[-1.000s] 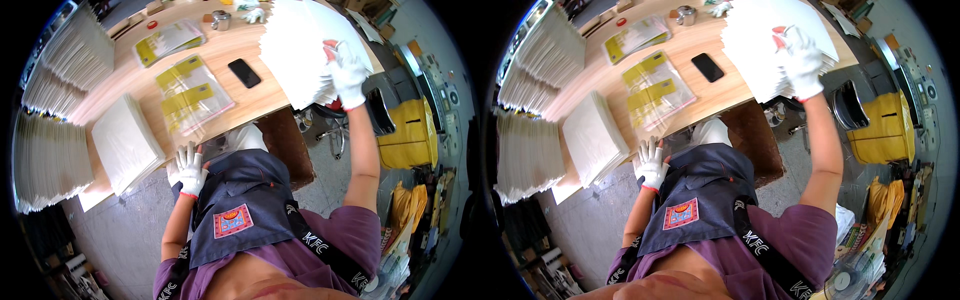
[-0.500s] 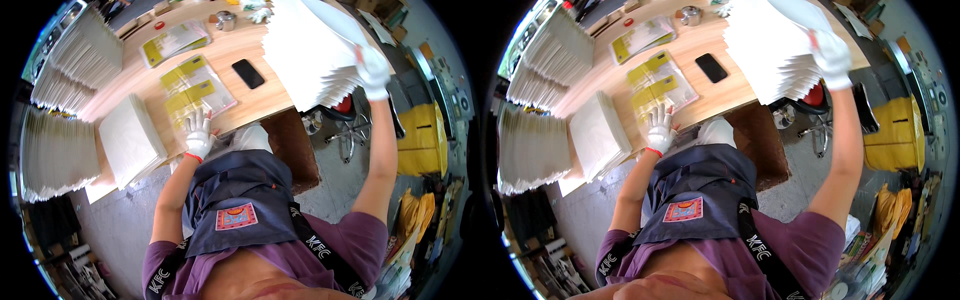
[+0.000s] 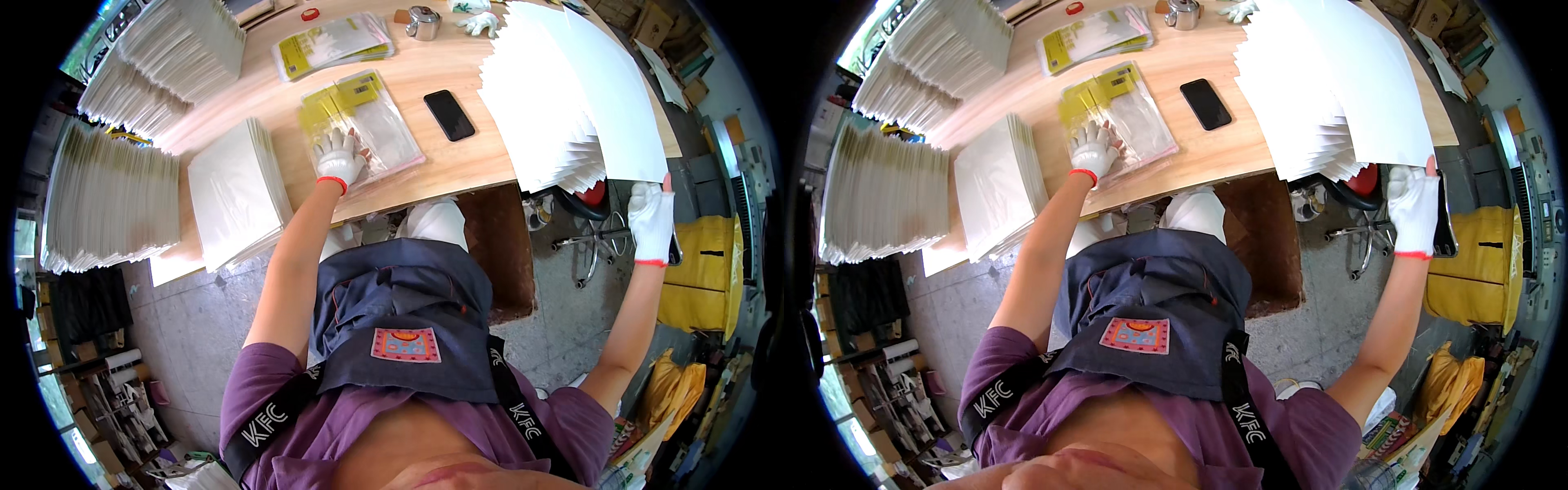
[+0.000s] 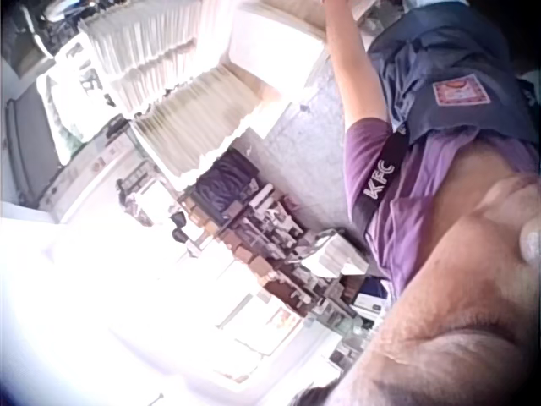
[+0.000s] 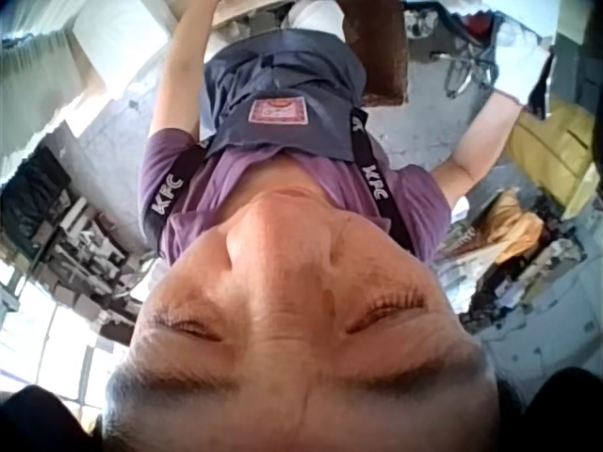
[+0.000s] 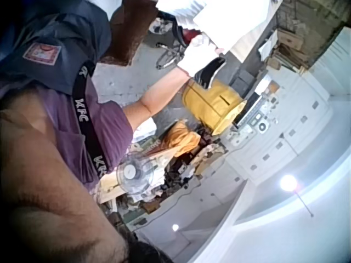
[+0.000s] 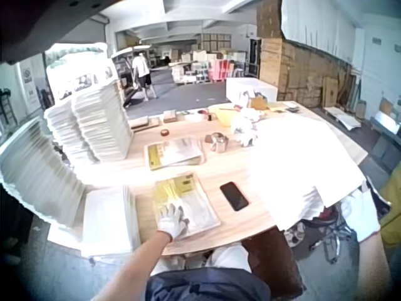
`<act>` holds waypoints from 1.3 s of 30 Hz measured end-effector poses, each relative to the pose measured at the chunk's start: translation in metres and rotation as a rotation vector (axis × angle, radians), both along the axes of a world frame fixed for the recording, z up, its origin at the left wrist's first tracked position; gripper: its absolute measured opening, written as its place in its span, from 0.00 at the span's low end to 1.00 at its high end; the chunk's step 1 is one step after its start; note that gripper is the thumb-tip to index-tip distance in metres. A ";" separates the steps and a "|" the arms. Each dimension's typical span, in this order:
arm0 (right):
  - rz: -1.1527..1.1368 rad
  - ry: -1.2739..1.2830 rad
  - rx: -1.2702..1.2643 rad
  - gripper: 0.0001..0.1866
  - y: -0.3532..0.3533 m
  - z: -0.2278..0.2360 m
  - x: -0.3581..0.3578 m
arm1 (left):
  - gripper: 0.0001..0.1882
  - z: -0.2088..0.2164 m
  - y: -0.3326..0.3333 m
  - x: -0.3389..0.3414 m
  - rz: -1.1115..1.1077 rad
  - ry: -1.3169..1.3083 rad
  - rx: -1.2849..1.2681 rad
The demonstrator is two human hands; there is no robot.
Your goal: The person is standing at a table, repeatedly picking up white sheets of paper and placing them into clear plastic bags. They then fold the top of the bags to seal them and place the finished packages onto a stack on the table.
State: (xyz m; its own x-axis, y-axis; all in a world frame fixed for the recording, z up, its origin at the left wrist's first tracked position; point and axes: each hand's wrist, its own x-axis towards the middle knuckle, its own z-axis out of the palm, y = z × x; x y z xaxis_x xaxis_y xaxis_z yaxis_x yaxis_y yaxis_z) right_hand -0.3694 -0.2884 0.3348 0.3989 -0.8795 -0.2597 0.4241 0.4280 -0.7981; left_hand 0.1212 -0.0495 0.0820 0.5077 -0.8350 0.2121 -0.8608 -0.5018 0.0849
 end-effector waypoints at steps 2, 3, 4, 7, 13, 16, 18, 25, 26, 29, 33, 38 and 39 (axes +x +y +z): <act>-0.020 0.052 -0.126 0.21 -0.020 -0.001 -0.007 | 0.31 0.003 0.002 0.001 -0.004 -0.001 -0.079; -0.141 0.210 -0.180 0.18 -0.015 0.005 0.004 | 0.26 0.014 0.010 -0.009 -0.086 -0.029 -0.161; -0.256 0.376 -0.215 0.16 -0.010 0.012 0.015 | 0.24 0.026 0.018 -0.019 -0.088 0.064 -0.035; -0.213 0.251 -0.306 0.14 -0.004 0.013 0.025 | 0.15 0.028 0.057 -0.035 -0.101 0.122 0.138; -0.030 0.238 -0.346 0.29 0.085 0.001 0.078 | 0.16 0.030 0.064 -0.032 -0.059 0.169 0.146; 0.189 0.258 -0.300 0.35 0.115 -0.039 0.095 | 0.15 0.044 0.048 -0.031 0.053 0.287 0.231; 0.431 0.204 -0.116 0.31 0.119 -0.081 0.093 | 0.11 0.032 0.052 -0.023 -0.005 0.252 0.196; 0.598 0.118 0.107 0.29 0.148 -0.156 0.094 | 0.11 0.017 0.055 -0.010 -0.202 0.237 0.031; 0.589 0.113 0.123 0.29 0.148 -0.162 0.092 | 0.11 0.018 0.053 -0.010 -0.209 0.214 0.032; 0.619 0.100 0.150 0.29 0.144 -0.174 0.087 | 0.14 0.022 0.051 -0.010 -0.189 0.231 0.117; 0.622 0.059 0.141 0.30 0.143 -0.188 0.086 | 0.15 0.036 0.049 -0.011 -0.200 0.274 0.175; 0.623 0.029 0.156 0.30 0.146 -0.196 0.092 | 0.15 0.023 0.045 -0.002 -0.115 0.305 0.169; 0.619 0.029 0.177 0.29 0.146 -0.203 0.092 | 0.16 0.019 0.045 0.001 -0.084 0.322 0.158</act>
State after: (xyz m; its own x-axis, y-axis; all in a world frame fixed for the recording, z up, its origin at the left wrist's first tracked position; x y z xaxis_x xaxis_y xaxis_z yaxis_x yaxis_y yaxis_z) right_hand -0.2771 -0.1425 0.1322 0.8096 -0.4314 -0.3981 0.0352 0.7126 -0.7007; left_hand 0.1220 -0.0049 0.1006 0.4559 -0.8862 -0.0824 -0.8412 -0.4593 0.2853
